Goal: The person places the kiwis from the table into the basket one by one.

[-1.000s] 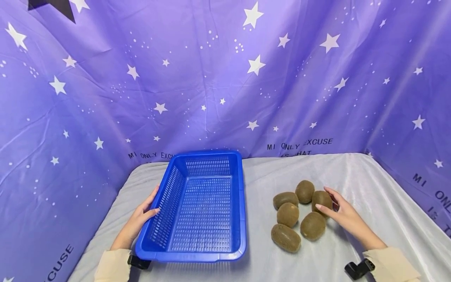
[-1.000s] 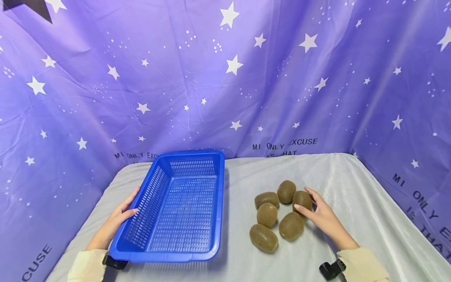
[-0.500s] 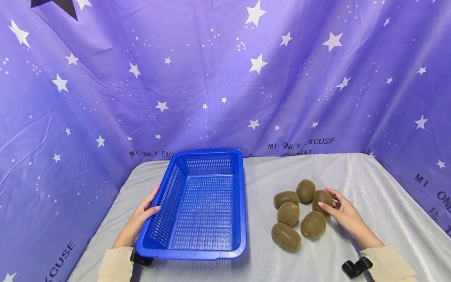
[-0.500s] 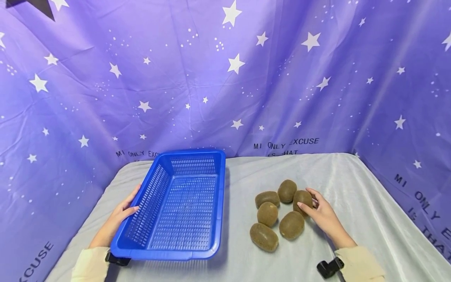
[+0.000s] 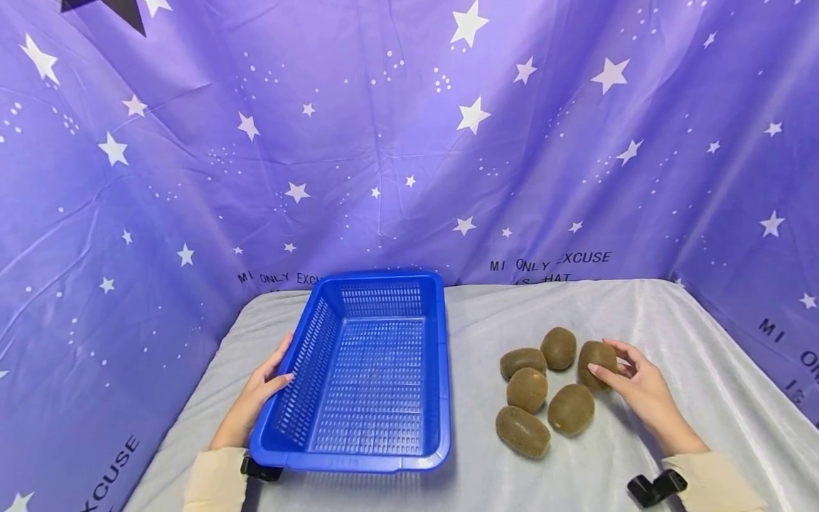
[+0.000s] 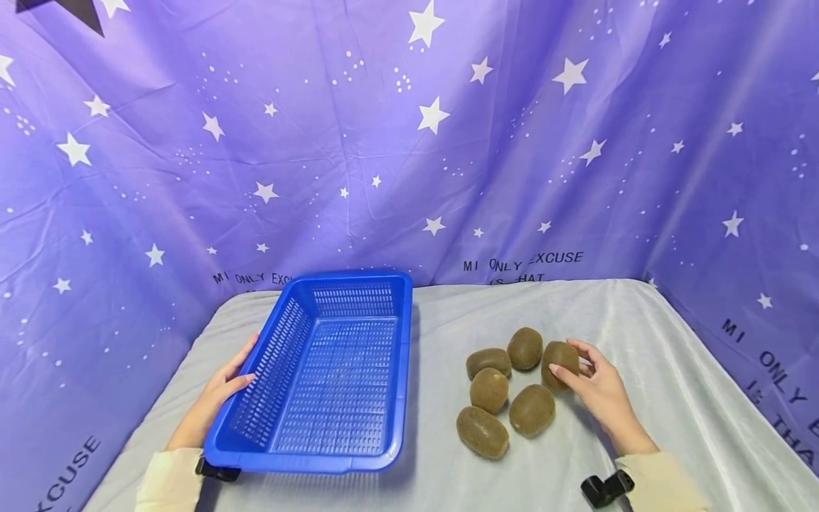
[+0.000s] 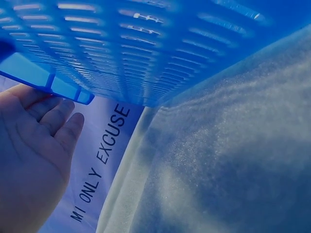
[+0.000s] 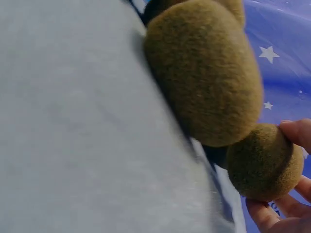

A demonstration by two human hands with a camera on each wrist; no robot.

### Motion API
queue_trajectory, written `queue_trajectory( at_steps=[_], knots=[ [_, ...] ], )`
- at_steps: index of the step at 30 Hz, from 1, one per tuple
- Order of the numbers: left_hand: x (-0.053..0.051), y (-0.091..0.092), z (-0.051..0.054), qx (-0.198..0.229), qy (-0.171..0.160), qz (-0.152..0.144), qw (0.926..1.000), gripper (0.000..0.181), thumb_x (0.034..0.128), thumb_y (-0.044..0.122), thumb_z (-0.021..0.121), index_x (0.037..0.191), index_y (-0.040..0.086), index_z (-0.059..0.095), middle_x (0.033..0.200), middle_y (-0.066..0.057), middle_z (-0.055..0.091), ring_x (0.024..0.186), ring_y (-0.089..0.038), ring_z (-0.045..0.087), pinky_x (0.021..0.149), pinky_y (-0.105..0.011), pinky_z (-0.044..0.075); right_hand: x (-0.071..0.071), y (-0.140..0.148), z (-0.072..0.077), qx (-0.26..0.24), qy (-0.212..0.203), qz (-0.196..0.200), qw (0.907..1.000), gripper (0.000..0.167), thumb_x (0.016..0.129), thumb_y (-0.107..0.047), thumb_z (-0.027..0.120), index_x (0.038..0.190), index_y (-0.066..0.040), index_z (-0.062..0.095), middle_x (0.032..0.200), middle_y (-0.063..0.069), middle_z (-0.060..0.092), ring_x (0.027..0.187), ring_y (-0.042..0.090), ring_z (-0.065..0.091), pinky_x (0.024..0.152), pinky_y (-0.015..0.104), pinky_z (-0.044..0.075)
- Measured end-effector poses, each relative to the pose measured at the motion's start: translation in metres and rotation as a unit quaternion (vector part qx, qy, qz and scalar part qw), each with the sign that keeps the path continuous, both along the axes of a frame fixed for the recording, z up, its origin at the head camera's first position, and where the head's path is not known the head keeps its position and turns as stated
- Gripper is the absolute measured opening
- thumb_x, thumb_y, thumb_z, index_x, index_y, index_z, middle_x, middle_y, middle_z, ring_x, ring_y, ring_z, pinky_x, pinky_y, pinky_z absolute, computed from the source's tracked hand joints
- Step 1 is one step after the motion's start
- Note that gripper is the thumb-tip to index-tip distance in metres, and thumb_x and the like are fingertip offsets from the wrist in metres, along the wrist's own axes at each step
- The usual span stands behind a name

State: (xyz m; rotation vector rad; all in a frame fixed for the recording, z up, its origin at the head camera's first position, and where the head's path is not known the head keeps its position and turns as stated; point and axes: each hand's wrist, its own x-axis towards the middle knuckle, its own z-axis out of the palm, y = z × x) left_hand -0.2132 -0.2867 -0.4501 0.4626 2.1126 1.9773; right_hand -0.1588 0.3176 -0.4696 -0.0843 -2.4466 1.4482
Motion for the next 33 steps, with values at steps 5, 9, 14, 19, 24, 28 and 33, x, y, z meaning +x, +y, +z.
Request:
queue_trajectory(
  at_steps=[5,9,14,19,24,28,33],
  knots=[
    [0.000,0.001,0.000,0.003,0.003,0.001,1.0000,0.068,0.0965,0.010,0.043,0.153,0.017,0.005,0.159,-0.002,0.000,0.140,-0.023,0.017,0.094,-0.021,0.040,0.002,0.004,0.010,-0.030,0.019,0.002,0.9994,0.051,0.087,-0.015,0.068,0.133,-0.005,0.047,0.102,-0.028,0.052,0.087,-0.014,0.055,0.071,0.008,0.044],
    [-0.002,-0.001,-0.002,0.006,0.028,-0.005,0.9996,0.069,0.0955,0.006,0.044,0.153,0.013,0.006,0.159,-0.006,-0.001,0.134,-0.006,0.027,0.094,-0.020,0.040,0.002,0.004,0.016,-0.023,0.009,0.003,0.9997,0.055,0.087,-0.017,0.067,0.135,-0.004,0.044,0.105,-0.029,0.050,0.089,-0.015,0.054,0.071,0.009,0.044],
    [-0.004,-0.001,-0.004,0.028,0.045,-0.021,0.9984,0.069,0.0945,0.002,0.043,0.152,0.011,0.006,0.158,-0.009,-0.001,0.127,0.005,0.036,0.094,-0.021,0.042,0.002,-0.003,0.023,-0.013,0.005,0.002,0.9999,0.059,0.088,-0.021,0.066,0.137,0.000,0.041,0.107,-0.029,0.047,0.090,-0.016,0.052,0.071,0.009,0.043],
    [-0.005,0.000,-0.004,0.034,0.048,-0.024,0.9980,0.069,0.0938,0.000,0.042,0.152,0.007,0.004,0.158,-0.011,-0.002,0.126,0.004,0.037,0.094,-0.022,0.042,0.000,-0.014,0.032,-0.045,0.022,0.034,0.9982,0.054,0.089,-0.015,0.065,0.135,0.000,0.043,0.108,-0.028,0.051,0.091,-0.012,0.056,0.073,0.009,0.045],
    [-0.006,0.001,-0.003,0.031,0.044,-0.023,0.9983,0.069,0.0945,0.002,0.042,0.152,0.011,0.005,0.158,-0.010,-0.001,0.127,0.003,0.037,0.094,-0.023,0.042,-0.005,-0.024,0.039,-0.070,0.021,0.057,0.9957,0.054,0.089,-0.013,0.064,0.137,-0.002,0.042,0.108,-0.028,0.053,0.093,-0.012,0.056,0.075,0.010,0.045],
    [-0.004,-0.001,-0.002,0.030,0.035,-0.018,0.9988,0.069,0.0951,0.004,0.042,0.152,0.011,0.005,0.158,-0.008,-0.001,0.125,0.004,0.038,0.093,-0.023,0.043,-0.011,-0.036,0.042,-0.089,0.011,0.075,0.9932,0.056,0.089,-0.013,0.064,0.138,0.001,0.040,0.107,-0.028,0.053,0.094,-0.011,0.056,0.077,0.010,0.045],
    [-0.002,-0.002,-0.003,0.030,0.028,-0.026,0.9988,0.069,0.0960,0.004,0.041,0.152,0.011,0.002,0.159,-0.008,-0.002,0.126,0.003,0.038,0.093,-0.025,0.044,-0.015,-0.051,0.046,-0.114,0.007,0.094,0.9891,0.054,0.090,-0.011,0.063,0.136,0.004,0.040,0.108,-0.024,0.055,0.094,-0.008,0.057,0.076,0.012,0.046]
  ],
)
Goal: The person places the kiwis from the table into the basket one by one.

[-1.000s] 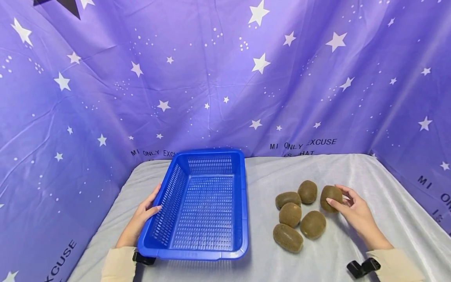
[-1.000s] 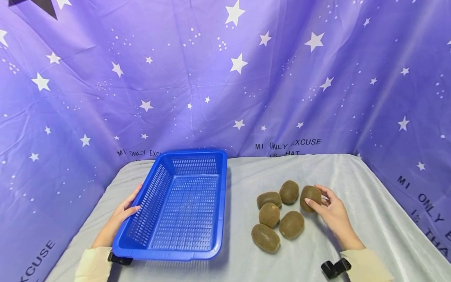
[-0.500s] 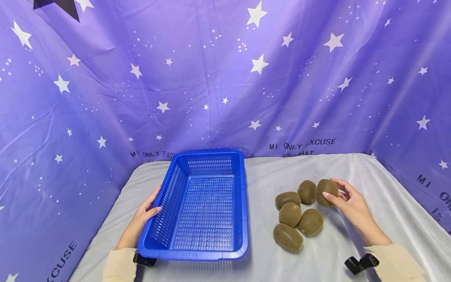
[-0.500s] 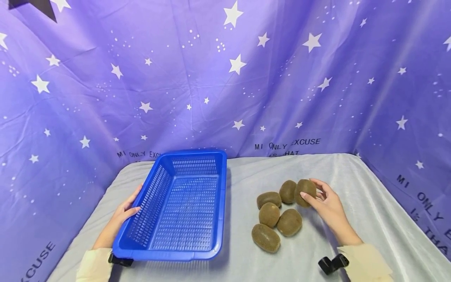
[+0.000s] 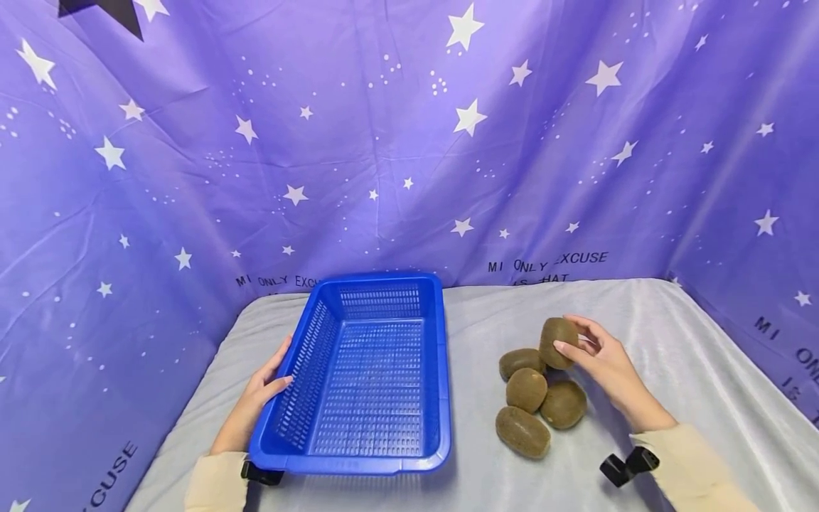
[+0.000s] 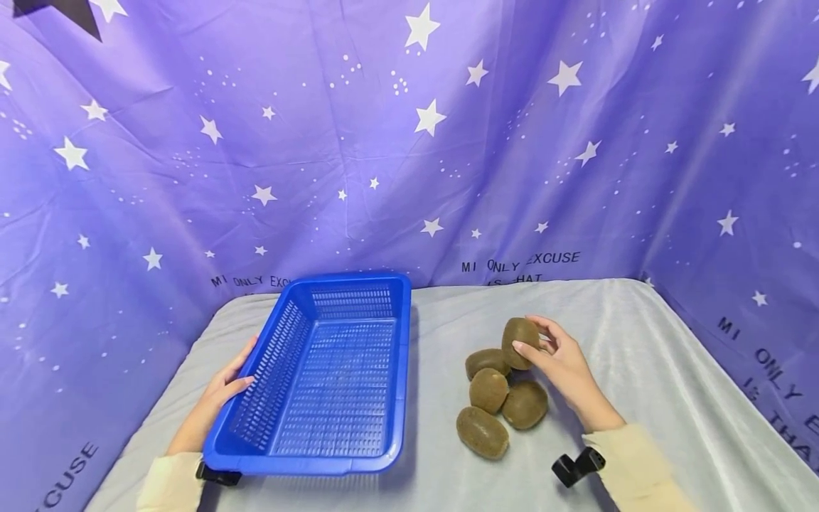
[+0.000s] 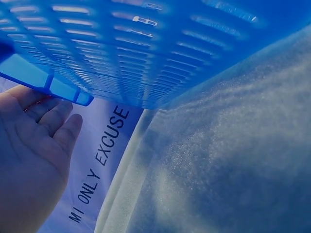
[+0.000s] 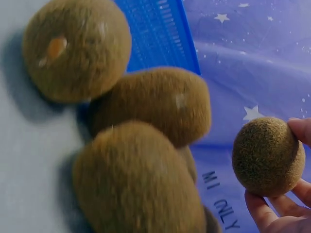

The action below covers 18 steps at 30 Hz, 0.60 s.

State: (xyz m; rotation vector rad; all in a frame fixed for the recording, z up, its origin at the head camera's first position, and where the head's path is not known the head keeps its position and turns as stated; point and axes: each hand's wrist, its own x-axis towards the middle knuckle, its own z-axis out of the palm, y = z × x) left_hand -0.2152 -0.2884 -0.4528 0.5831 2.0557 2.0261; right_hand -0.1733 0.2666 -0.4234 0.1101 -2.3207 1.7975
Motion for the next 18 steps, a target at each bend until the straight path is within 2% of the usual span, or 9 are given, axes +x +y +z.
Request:
queue_trajectory(
  at_steps=[6,12,18],
  knots=[
    [-0.002,0.001,-0.001,0.005,0.011,0.004,0.9999,0.069,0.0949,0.002,0.041,0.152,0.011,0.004,0.158,-0.010,-0.001,0.125,0.002,0.039,0.092,-0.024,0.044,-0.005,-0.017,0.006,-0.032,-0.011,0.027,0.9991,0.054,0.090,-0.011,0.063,0.136,0.005,0.039,0.108,-0.019,0.057,0.097,-0.006,0.057,0.079,0.013,0.047],
    [-0.007,0.002,-0.002,0.010,0.053,0.000,0.9985,0.068,0.0923,-0.004,0.040,0.151,0.003,0.006,0.158,-0.011,0.001,0.129,0.004,0.035,0.096,-0.018,0.039,-0.013,-0.033,0.009,-0.046,-0.012,0.045,0.9979,0.054,0.090,-0.012,0.063,0.135,0.005,0.040,0.109,-0.016,0.058,0.097,-0.002,0.058,0.080,0.016,0.047],
    [-0.004,0.002,-0.002,-0.002,0.040,0.010,0.9991,0.069,0.0925,-0.002,0.041,0.151,0.003,0.004,0.157,-0.013,0.001,0.126,0.004,0.038,0.093,-0.020,0.042,-0.017,-0.050,0.007,-0.055,-0.020,0.058,0.9966,0.055,0.089,-0.013,0.064,0.135,0.004,0.040,0.111,-0.010,0.057,0.094,0.001,0.060,0.076,0.019,0.049]
  ],
)
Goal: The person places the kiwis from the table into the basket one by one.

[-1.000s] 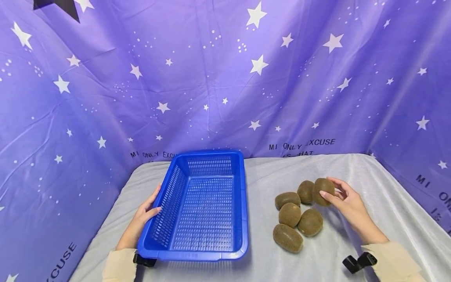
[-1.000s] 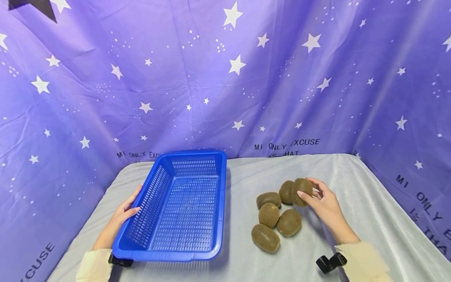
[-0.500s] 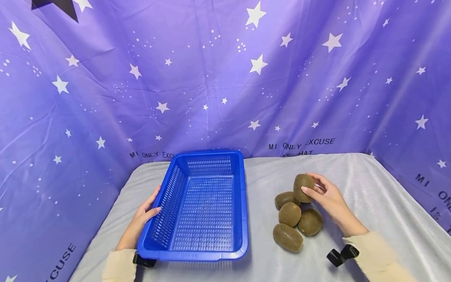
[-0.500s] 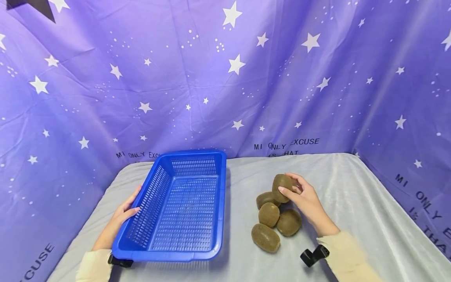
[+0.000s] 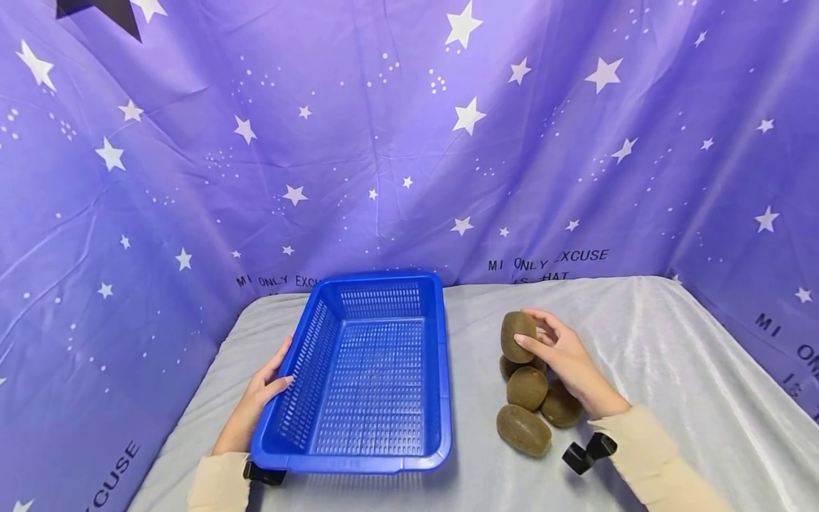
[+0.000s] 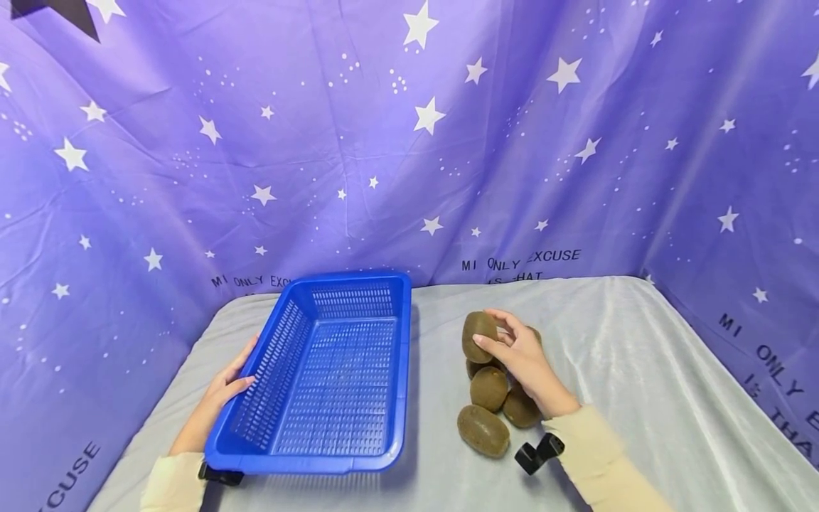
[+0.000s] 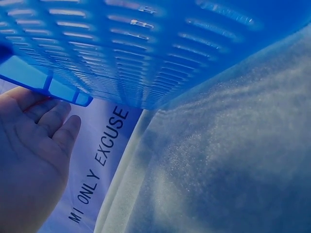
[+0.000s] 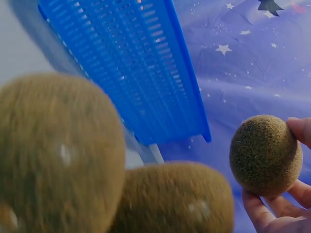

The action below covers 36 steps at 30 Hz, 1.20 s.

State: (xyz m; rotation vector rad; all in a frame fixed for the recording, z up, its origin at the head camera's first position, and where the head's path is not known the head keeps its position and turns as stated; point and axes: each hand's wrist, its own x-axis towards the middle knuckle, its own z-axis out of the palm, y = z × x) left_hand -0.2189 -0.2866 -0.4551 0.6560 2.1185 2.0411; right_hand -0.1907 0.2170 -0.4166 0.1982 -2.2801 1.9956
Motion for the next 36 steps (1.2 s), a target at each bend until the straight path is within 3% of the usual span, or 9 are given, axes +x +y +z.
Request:
queue_trajectory(
  at_steps=[6,10,18,24,36],
  knots=[
    [0.001,0.001,0.000,0.001,0.004,0.003,1.0000,0.068,0.0925,-0.002,0.041,0.150,0.002,0.005,0.157,-0.014,0.002,0.126,0.003,0.039,0.093,-0.021,0.042,-0.005,-0.019,0.001,-0.027,-0.009,0.025,0.9993,0.055,0.088,-0.008,0.063,0.136,0.006,0.040,0.124,0.014,0.052,0.095,0.002,0.060,0.076,0.020,0.050],
    [0.002,-0.001,-0.002,0.006,0.006,0.003,1.0000,0.067,0.0928,-0.003,0.040,0.150,0.002,0.005,0.158,-0.006,0.008,0.125,0.003,0.041,0.092,-0.021,0.044,-0.008,-0.032,0.002,-0.038,-0.014,0.045,0.9982,0.055,0.088,-0.009,0.064,0.136,0.005,0.040,0.129,0.023,0.047,0.096,0.004,0.059,0.076,0.020,0.049],
    [-0.002,-0.001,-0.006,0.020,0.043,-0.016,0.9988,0.066,0.0912,-0.008,0.038,0.146,-0.008,0.002,0.158,-0.002,0.010,0.127,0.005,0.037,0.095,-0.018,0.040,-0.013,-0.050,0.001,-0.012,-0.022,0.054,0.9982,0.054,0.087,-0.015,0.066,0.135,-0.001,0.045,0.130,0.021,0.049,0.100,0.009,0.057,0.081,0.019,0.045],
    [-0.001,0.000,-0.004,0.019,0.041,-0.010,0.9989,0.066,0.0915,-0.006,0.039,0.147,-0.006,0.004,0.158,-0.008,0.007,0.127,0.004,0.037,0.094,-0.018,0.040,-0.019,-0.064,0.004,-0.041,-0.018,0.069,0.9966,0.053,0.086,-0.011,0.065,0.133,0.003,0.045,0.126,0.021,0.050,0.098,0.010,0.060,0.083,0.020,0.046],
    [-0.001,0.000,-0.005,0.017,0.041,-0.007,0.9990,0.066,0.0911,-0.006,0.039,0.148,-0.005,0.005,0.158,-0.005,0.010,0.126,0.004,0.038,0.094,-0.018,0.041,-0.025,-0.094,0.012,-0.079,-0.024,0.099,0.9916,0.054,0.085,-0.005,0.064,0.134,0.006,0.043,0.127,0.025,0.048,0.098,0.014,0.061,0.083,0.025,0.049]
  ],
)
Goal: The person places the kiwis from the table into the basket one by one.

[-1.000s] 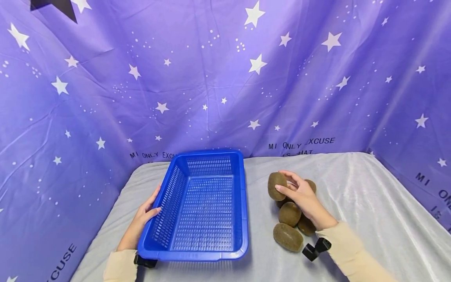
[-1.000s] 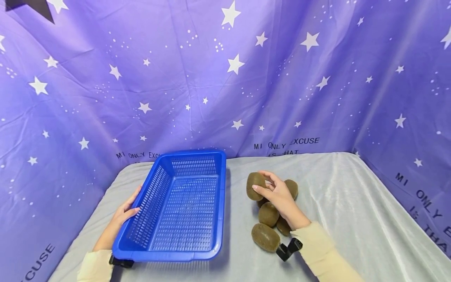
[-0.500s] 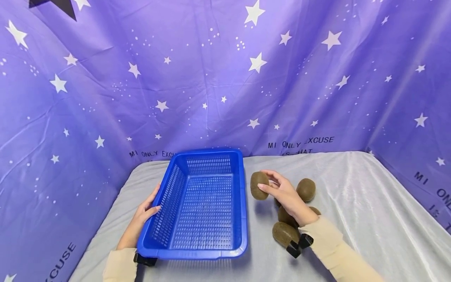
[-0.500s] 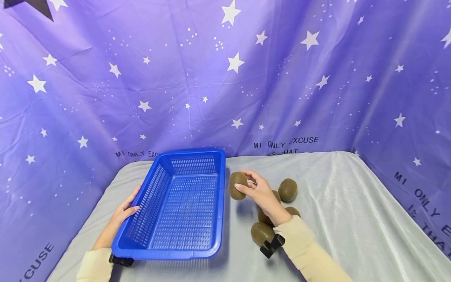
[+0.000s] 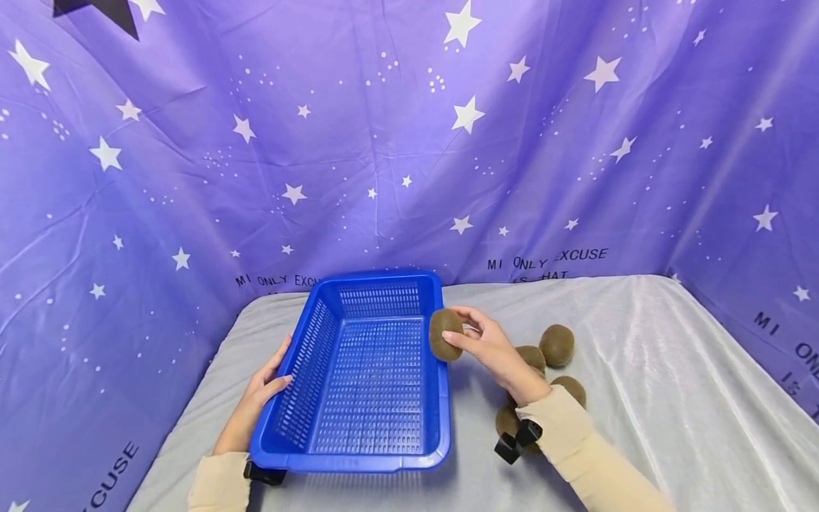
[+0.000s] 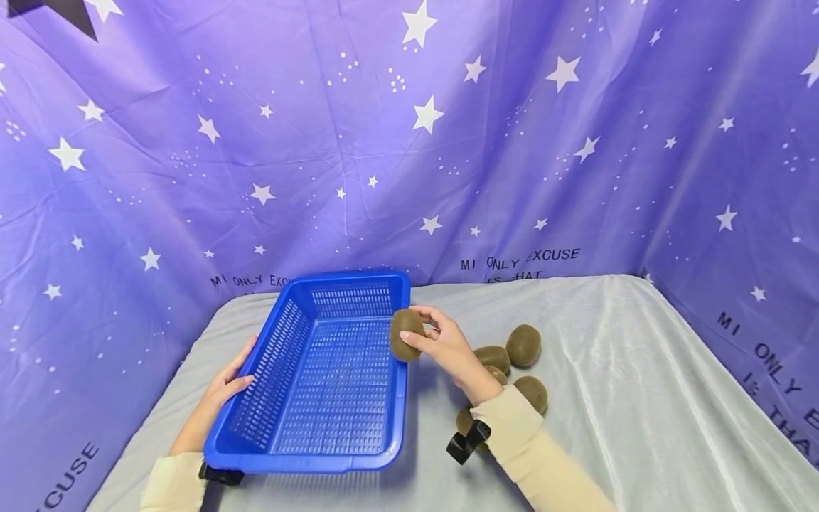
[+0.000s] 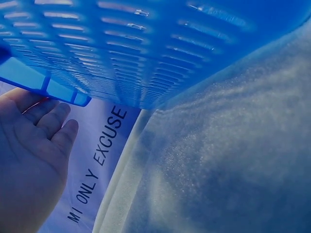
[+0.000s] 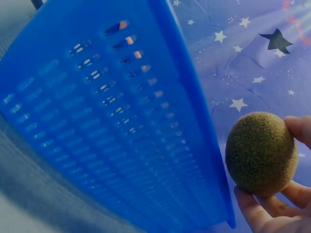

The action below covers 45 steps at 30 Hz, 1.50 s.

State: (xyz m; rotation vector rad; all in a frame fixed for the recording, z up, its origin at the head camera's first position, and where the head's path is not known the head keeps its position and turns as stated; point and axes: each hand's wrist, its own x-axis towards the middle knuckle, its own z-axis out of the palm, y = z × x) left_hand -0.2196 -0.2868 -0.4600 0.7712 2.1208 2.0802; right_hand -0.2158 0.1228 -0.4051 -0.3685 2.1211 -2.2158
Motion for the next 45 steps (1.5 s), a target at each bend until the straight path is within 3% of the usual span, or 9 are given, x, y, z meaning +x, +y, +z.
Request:
queue_trajectory(
  at_steps=[7,15,23,29,33,39,45],
  knots=[
    [-0.002,0.002,0.004,-0.007,-0.013,0.011,0.9998,0.067,0.0920,-0.003,0.041,0.149,-0.002,0.006,0.157,-0.008,0.009,0.124,0.005,0.039,0.092,-0.019,0.042,-0.002,-0.011,0.002,-0.002,0.003,0.004,1.0000,0.054,0.086,-0.006,0.065,0.135,0.002,0.044,0.129,0.023,0.047,0.099,0.016,0.060,0.083,0.024,0.049],
    [-0.004,0.000,0.005,-0.005,0.012,0.000,0.9999,0.065,0.0916,-0.005,0.040,0.147,-0.006,0.005,0.157,-0.002,0.013,0.127,0.006,0.037,0.094,-0.017,0.039,-0.002,-0.018,0.003,0.010,0.012,0.008,0.9998,0.057,0.084,-0.007,0.067,0.136,0.002,0.043,0.128,0.022,0.048,0.099,0.019,0.061,0.080,0.026,0.049],
    [-0.003,0.000,0.004,0.006,0.028,-0.013,0.9995,0.065,0.0909,-0.007,0.039,0.146,-0.010,0.004,0.156,0.004,0.018,0.128,0.003,0.037,0.095,-0.017,0.039,-0.005,-0.026,0.002,0.057,0.051,-0.001,0.9971,0.056,0.081,-0.007,0.070,0.132,-0.001,0.048,0.120,0.020,0.055,0.098,0.024,0.061,0.078,0.028,0.051],
    [-0.002,0.000,0.004,0.013,0.017,-0.013,0.9997,0.065,0.0911,-0.007,0.039,0.146,-0.009,0.004,0.156,0.005,0.018,0.128,0.004,0.037,0.095,-0.017,0.039,-0.003,-0.033,0.000,0.142,0.106,-0.009,0.9842,0.059,0.080,-0.013,0.074,0.132,-0.004,0.048,0.120,0.015,0.057,0.102,0.027,0.061,0.086,0.036,0.051],
    [-0.001,0.000,0.003,0.017,0.012,-0.019,0.9996,0.065,0.0911,-0.008,0.037,0.146,-0.008,0.002,0.157,0.003,0.015,0.128,0.003,0.037,0.095,-0.018,0.040,-0.001,-0.037,-0.002,0.170,0.142,-0.009,0.9751,0.059,0.078,-0.013,0.077,0.130,-0.006,0.051,0.123,0.011,0.057,0.105,0.025,0.059,0.091,0.038,0.048],
    [-0.002,0.000,0.002,0.018,0.015,-0.020,0.9995,0.065,0.0911,-0.009,0.037,0.146,-0.009,0.002,0.157,0.002,0.014,0.129,0.003,0.036,0.096,-0.018,0.039,0.000,-0.040,-0.013,0.197,0.193,-0.007,0.9612,0.041,0.079,-0.006,0.073,0.117,-0.001,0.057,0.116,0.014,0.060,0.106,0.029,0.058,0.094,0.039,0.046],
    [-0.002,0.002,-0.001,0.016,0.029,-0.020,0.9992,0.065,0.0903,-0.010,0.037,0.145,-0.011,0.002,0.157,0.001,0.015,0.129,0.004,0.035,0.097,-0.016,0.037,0.007,-0.039,-0.005,0.187,0.190,-0.014,0.9637,0.034,0.080,-0.001,0.070,0.111,0.003,0.058,0.113,0.018,0.061,0.105,0.031,0.058,0.094,0.039,0.045]
  ],
)
